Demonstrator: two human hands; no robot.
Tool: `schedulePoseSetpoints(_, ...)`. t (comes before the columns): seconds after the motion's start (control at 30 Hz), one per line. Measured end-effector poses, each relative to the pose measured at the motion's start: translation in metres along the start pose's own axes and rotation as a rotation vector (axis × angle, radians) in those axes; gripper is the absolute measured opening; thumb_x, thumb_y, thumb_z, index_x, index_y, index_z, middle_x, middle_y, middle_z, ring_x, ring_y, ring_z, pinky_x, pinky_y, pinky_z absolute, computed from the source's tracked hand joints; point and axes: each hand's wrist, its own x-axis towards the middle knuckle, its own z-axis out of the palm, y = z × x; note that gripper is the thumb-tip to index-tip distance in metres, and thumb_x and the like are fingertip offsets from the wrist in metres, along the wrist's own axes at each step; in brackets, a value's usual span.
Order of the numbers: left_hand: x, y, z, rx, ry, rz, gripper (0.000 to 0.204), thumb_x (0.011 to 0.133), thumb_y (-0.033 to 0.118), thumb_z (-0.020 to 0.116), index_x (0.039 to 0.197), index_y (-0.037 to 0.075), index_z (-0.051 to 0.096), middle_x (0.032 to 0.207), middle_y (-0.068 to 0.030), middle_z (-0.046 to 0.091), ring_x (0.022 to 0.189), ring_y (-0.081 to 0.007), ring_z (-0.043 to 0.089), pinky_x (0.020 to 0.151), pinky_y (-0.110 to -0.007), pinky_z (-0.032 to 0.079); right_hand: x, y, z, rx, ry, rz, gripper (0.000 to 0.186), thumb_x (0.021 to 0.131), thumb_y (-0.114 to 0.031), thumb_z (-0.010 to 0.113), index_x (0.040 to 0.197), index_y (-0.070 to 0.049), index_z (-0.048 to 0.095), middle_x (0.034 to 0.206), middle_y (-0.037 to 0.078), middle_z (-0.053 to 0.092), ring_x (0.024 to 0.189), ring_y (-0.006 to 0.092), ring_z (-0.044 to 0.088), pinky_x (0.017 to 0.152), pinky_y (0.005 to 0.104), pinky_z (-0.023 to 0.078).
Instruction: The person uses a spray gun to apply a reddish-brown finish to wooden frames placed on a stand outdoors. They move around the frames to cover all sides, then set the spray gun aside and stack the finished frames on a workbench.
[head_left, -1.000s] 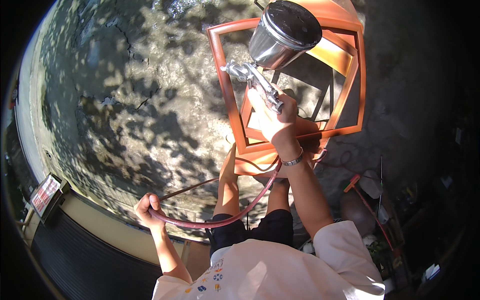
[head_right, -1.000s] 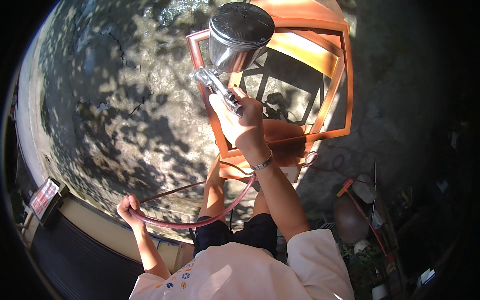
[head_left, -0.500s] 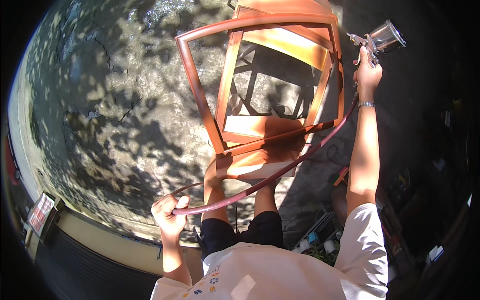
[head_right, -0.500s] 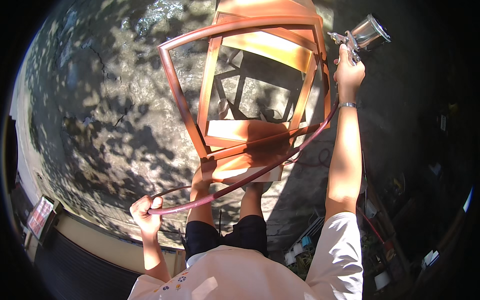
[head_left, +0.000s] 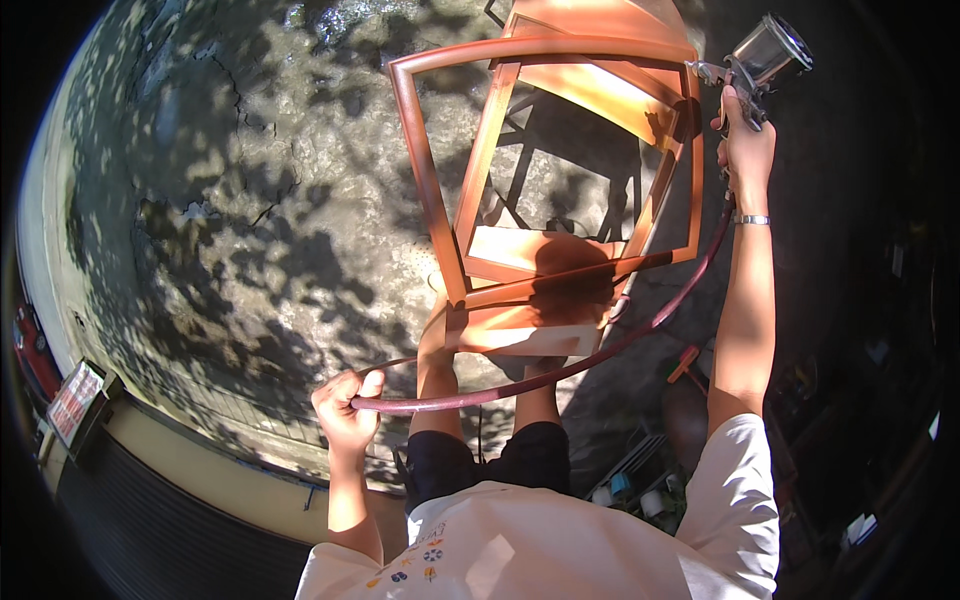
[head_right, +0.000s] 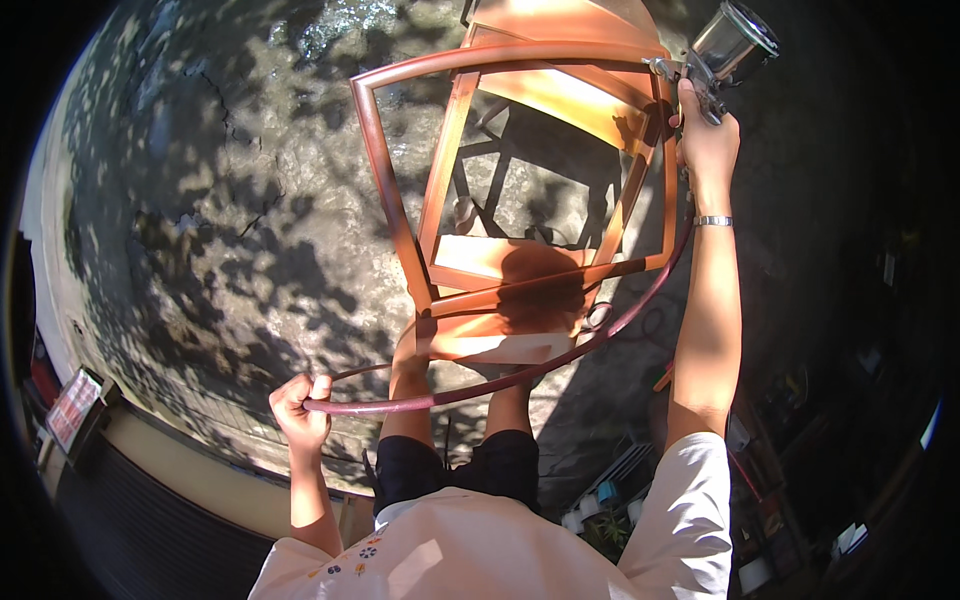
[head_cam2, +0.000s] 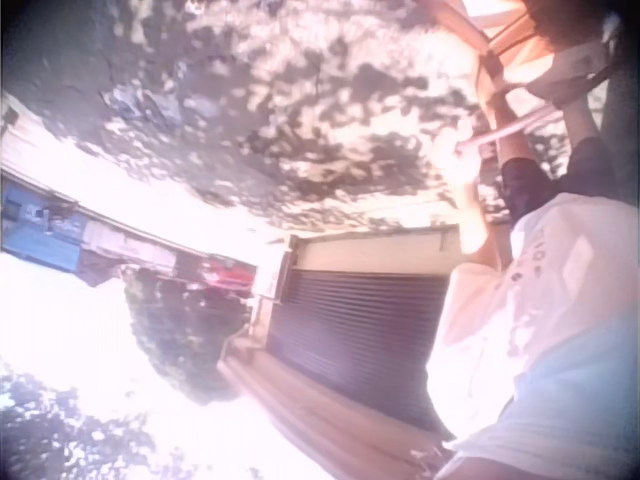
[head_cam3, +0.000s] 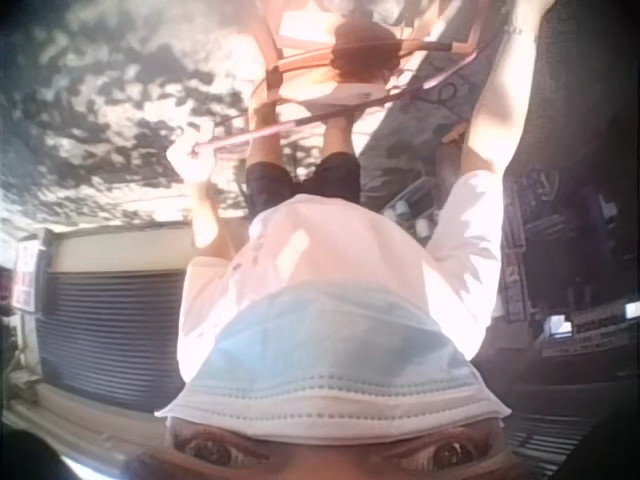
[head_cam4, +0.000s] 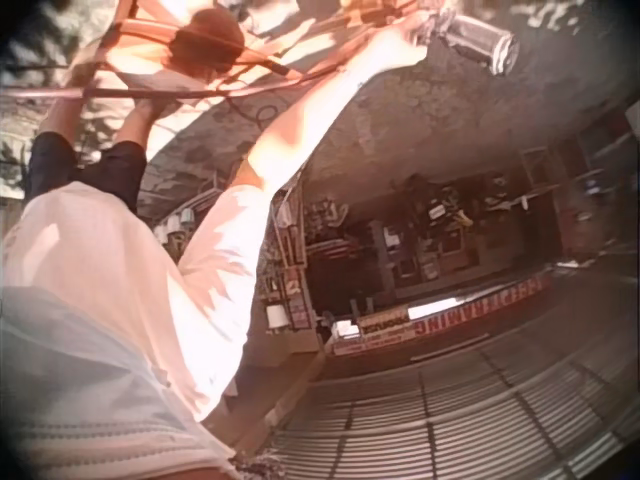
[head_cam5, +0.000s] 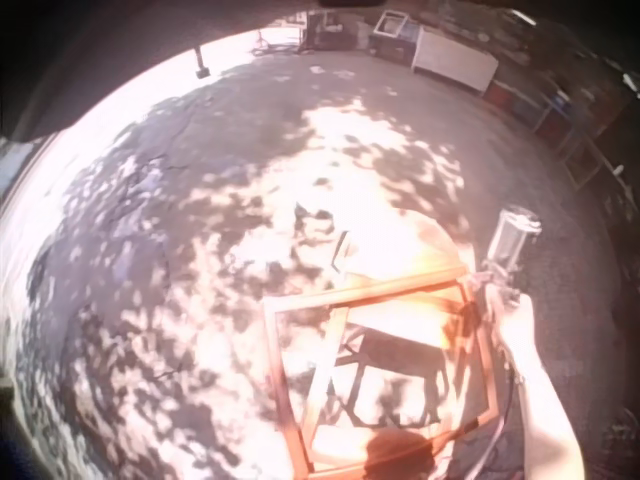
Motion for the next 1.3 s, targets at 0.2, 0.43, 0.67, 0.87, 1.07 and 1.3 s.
schedulePoseSetpoints(0.2,-0.015,-0.070,-0.063,0.116,0.077,-0.208,0.054,0.094,0.023,0.069,0.060,0.001,0.034,0.054,-0.0028,0.028,0.053,-0.0118,0.024,0.049,-0.033,0.019,-0.112,-0.075,0.083,0.058,-0.290,-0.030,0.041,0.092,-0.042,0.069,0.083,-0.002,0.070,0.060,0.002,0.061,0.042,0.0093,0.052,0.042,0.0276,0.038)
schedulePoseSetpoints(0.43,-0.027,-0.180,-0.107,0.091,-0.046,-0.284,0.045,0.098,0.019,0.063,0.065,0.000,0.040,0.058,-0.0069,0.034,0.055,-0.0161,0.031,0.052,-0.034,0.029,-0.203,-0.125,0.155,0.317,-0.549,-0.168,0.031,0.093,-0.027,0.071,0.098,0.003,0.071,0.071,0.001,0.067,0.065,0.0052,0.058,0.061,0.0231,0.047)
schedulePoseSetpoints(0.67,-0.117,-0.324,-0.111,0.458,-0.389,-0.333,0.020,0.077,0.003,0.070,0.095,0.010,0.073,0.131,-0.0181,0.060,0.120,-0.0346,0.059,0.093,-0.039,0.051,-0.326,-0.156,0.151,0.428,-0.414,-0.248,0.027,0.091,-0.021,0.072,0.103,0.003,0.067,0.068,0.010,0.063,0.060,0.0127,0.055,0.059,0.0307,0.046)
schedulePoseSetpoints(0.87,-0.150,-0.345,-0.074,0.464,-0.488,-0.354,0.007,0.092,0.015,0.063,0.092,0.008,0.064,0.098,-0.0180,0.069,0.130,-0.0381,0.049,0.097,-0.048,0.045,-0.410,-0.137,0.071,0.362,-0.141,-0.304,0.016,0.089,-0.011,0.071,0.098,0.002,0.066,0.075,0.006,0.060,0.063,0.0130,0.052,0.060,0.0308,0.044)
schedulePoseSetpoints(1.07,-0.176,-0.374,-0.077,0.466,-0.413,-0.094,0.017,0.093,0.023,0.065,0.100,0.008,0.059,0.102,-0.0242,0.067,0.101,-0.0422,0.062,0.089,-0.047,0.048,-0.485,-0.139,0.005,0.367,-0.143,-0.176,0.015,0.089,-0.008,0.070,0.098,0.002,0.066,0.072,0.006,0.058,0.062,0.0121,0.052,0.059,0.0294,0.043)
schedulePoseSetpoints(1.3,-0.141,-0.390,-0.117,0.527,-0.577,-0.095,0.023,0.094,0.032,0.065,0.107,0.014,0.059,0.096,-0.0226,0.068,0.097,-0.0433,0.064,0.082,-0.049,0.050,-0.589,-0.137,-0.018,0.400,0.034,-0.306,0.028,0.090,-0.019,0.071,0.108,0.003,0.065,0.085,0.015,0.067,0.070,0.0278,0.065,0.068,0.0353,0.052)
